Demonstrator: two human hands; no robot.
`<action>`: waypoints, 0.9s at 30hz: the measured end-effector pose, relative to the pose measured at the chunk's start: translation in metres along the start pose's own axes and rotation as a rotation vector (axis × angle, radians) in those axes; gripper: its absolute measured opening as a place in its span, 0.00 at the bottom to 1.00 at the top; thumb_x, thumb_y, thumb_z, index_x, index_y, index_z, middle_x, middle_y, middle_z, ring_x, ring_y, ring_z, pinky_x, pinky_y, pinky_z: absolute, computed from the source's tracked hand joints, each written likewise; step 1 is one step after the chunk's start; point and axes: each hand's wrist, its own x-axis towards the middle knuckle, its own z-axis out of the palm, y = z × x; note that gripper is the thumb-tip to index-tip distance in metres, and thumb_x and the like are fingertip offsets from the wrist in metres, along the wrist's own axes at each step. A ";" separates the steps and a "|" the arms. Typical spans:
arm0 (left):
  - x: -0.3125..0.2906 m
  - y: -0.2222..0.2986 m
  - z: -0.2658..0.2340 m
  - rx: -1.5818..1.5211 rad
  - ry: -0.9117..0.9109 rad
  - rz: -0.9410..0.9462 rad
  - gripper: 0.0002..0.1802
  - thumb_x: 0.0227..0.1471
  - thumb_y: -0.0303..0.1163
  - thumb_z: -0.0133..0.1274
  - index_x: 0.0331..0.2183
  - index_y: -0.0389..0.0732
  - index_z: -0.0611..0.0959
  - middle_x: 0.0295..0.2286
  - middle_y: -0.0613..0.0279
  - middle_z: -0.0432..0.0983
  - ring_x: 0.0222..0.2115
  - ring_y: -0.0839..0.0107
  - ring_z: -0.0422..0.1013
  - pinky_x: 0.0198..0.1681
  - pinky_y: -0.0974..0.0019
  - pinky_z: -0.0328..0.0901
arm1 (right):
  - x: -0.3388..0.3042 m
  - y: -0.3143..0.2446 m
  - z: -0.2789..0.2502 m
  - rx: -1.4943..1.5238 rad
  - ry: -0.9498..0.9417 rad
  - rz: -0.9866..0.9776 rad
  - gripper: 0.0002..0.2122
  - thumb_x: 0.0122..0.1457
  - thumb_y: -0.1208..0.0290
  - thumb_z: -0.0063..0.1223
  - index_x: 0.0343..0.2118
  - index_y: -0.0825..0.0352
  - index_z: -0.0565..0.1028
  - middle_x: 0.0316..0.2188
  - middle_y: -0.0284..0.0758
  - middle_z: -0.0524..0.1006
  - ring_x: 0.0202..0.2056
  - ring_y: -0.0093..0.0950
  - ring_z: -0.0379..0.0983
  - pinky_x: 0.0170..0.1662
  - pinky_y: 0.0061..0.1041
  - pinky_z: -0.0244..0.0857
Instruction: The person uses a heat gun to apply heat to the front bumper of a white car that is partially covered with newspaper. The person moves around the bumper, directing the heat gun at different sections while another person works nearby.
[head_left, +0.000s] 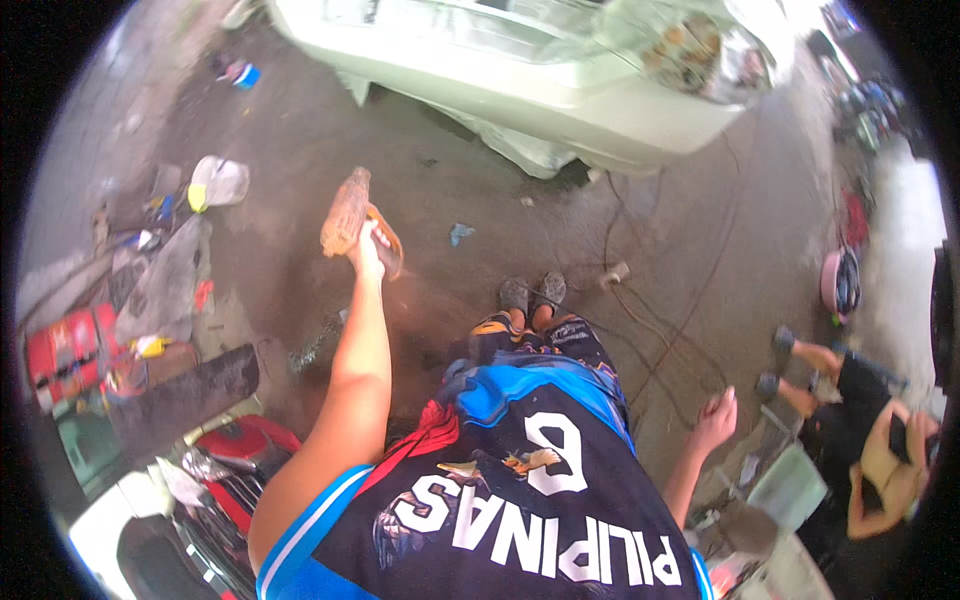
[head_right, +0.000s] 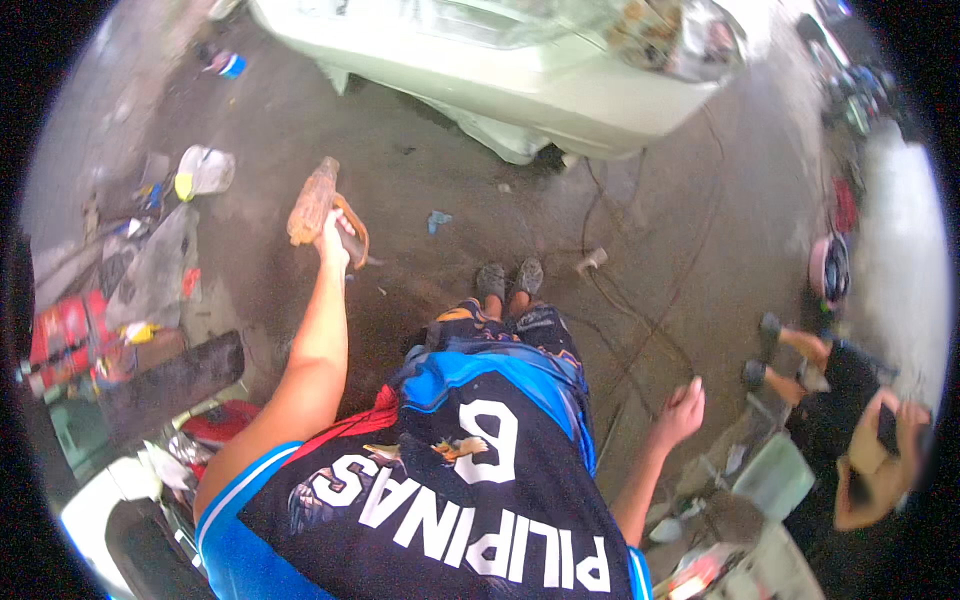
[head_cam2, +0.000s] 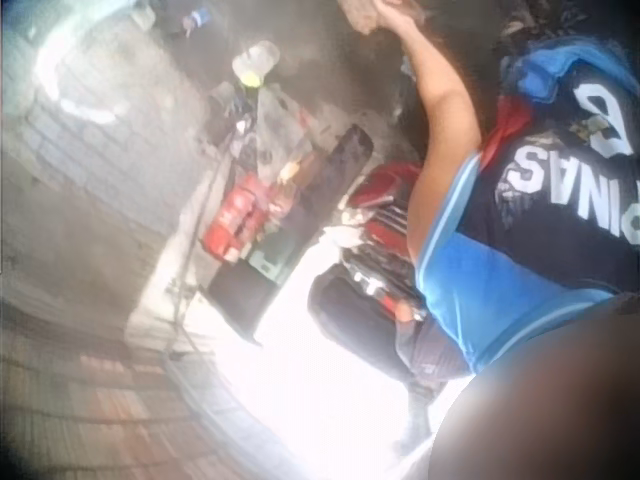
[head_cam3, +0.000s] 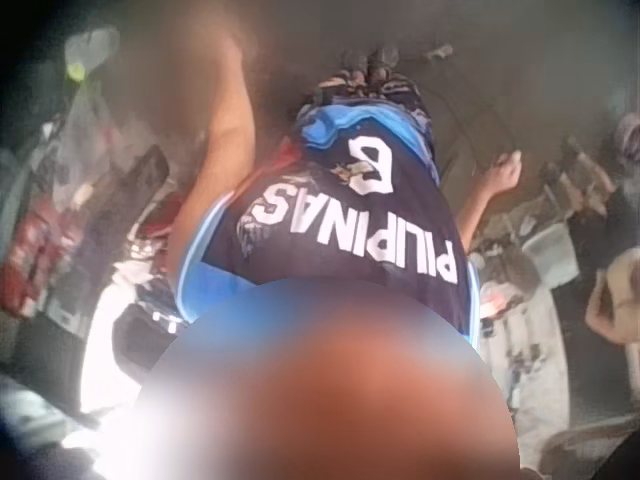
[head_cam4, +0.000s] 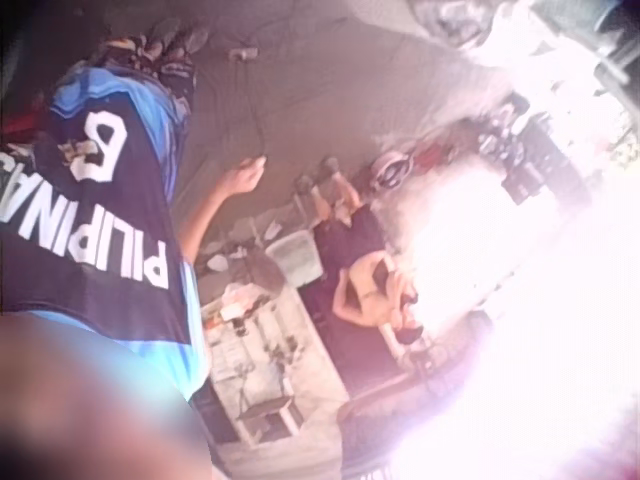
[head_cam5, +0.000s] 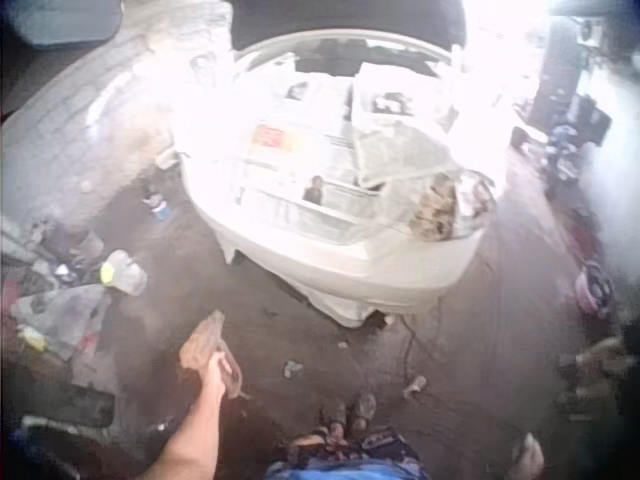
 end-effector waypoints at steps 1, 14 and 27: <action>0.018 0.013 0.009 -0.008 0.008 0.057 0.06 0.48 0.29 0.55 0.25 0.42 0.73 0.18 0.69 0.67 0.17 0.76 0.64 0.20 0.70 0.63 | -0.003 0.004 0.003 -0.024 0.009 0.002 0.18 0.66 0.63 0.46 0.18 0.59 0.59 0.13 0.23 0.56 0.16 0.13 0.50 0.18 0.17 0.43; -0.096 -0.107 0.104 1.016 -0.981 0.651 0.30 0.39 0.42 0.67 0.44 0.42 0.77 0.41 0.62 0.76 0.42 0.67 0.72 0.51 0.61 0.64 | -0.027 0.052 -0.008 -0.171 -0.032 0.256 0.19 0.65 0.60 0.46 0.17 0.58 0.58 0.12 0.22 0.55 0.14 0.13 0.50 0.16 0.18 0.42; 0.210 0.083 -0.013 0.131 -0.130 0.212 0.06 0.45 0.30 0.56 0.21 0.45 0.75 0.15 0.69 0.68 0.15 0.76 0.65 0.21 0.71 0.61 | -0.124 0.105 0.072 -0.397 -0.014 0.345 0.17 0.64 0.58 0.46 0.21 0.62 0.64 0.15 0.26 0.63 0.15 0.18 0.57 0.16 0.20 0.51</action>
